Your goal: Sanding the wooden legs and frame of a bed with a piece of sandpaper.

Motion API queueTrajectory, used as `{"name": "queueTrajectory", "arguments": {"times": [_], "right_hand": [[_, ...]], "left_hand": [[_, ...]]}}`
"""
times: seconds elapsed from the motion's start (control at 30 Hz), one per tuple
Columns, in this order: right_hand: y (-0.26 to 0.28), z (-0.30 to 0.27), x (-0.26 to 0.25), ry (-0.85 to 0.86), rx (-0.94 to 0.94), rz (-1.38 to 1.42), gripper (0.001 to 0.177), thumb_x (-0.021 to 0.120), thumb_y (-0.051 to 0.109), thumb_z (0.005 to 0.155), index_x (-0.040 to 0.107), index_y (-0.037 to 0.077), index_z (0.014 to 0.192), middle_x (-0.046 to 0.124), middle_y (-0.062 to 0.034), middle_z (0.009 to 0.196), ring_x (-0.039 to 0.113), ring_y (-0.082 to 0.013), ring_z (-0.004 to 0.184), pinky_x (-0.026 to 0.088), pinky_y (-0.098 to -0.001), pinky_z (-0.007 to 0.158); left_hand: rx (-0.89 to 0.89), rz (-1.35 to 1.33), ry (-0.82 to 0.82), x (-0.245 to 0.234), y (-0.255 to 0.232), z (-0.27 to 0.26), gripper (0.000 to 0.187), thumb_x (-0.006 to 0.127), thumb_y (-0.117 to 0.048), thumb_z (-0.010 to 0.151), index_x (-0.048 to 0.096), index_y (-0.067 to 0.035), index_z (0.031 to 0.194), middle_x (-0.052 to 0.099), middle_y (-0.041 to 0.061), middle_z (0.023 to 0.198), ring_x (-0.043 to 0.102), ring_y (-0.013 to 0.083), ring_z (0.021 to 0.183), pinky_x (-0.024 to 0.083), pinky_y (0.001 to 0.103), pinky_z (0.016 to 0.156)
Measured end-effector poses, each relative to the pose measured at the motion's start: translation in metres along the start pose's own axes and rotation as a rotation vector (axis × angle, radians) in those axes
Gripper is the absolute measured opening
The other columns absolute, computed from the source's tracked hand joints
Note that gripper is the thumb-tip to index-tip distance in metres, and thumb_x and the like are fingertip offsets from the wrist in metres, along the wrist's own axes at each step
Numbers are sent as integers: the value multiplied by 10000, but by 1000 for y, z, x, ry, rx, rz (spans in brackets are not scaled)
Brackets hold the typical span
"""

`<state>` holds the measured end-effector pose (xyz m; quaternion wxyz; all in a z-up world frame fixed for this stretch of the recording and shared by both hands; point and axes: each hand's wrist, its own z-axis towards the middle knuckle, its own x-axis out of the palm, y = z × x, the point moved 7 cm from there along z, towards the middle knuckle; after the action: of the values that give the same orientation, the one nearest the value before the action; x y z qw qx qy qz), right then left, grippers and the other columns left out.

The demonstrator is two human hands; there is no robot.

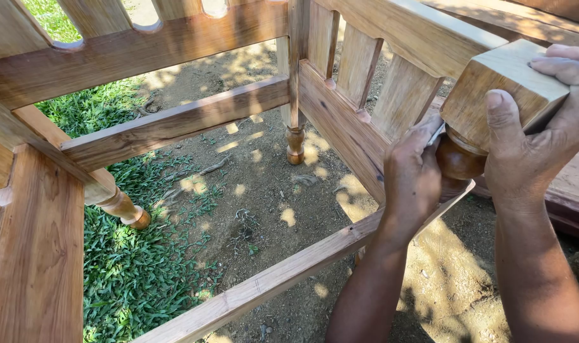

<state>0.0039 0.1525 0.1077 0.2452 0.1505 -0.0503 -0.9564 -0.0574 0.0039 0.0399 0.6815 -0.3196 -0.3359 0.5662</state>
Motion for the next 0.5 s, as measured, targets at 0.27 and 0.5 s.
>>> {"name": "queueTrajectory", "arguments": {"times": [0.27,0.5], "right_hand": [[-2,-12,6,19,75,198,411,693,244,1188,469,17,1448,488,-118,1417,485,-162,1314,423,-333,1172],[7,-1,9,48,73,257,371,642,204,1203,461,20,1469,526,-118,1395,596,-189,1280,504,-341,1129]], "left_hand": [[-69,-175,118,8,21,24,282,571,67,1042,683,-5,1290,710,184,1299,693,292,1214,548,402,1104],[89,-51,46,-2,6,8,356,567,87,995,701,-72,1284,712,139,1319,655,277,1296,518,406,1183]]}}
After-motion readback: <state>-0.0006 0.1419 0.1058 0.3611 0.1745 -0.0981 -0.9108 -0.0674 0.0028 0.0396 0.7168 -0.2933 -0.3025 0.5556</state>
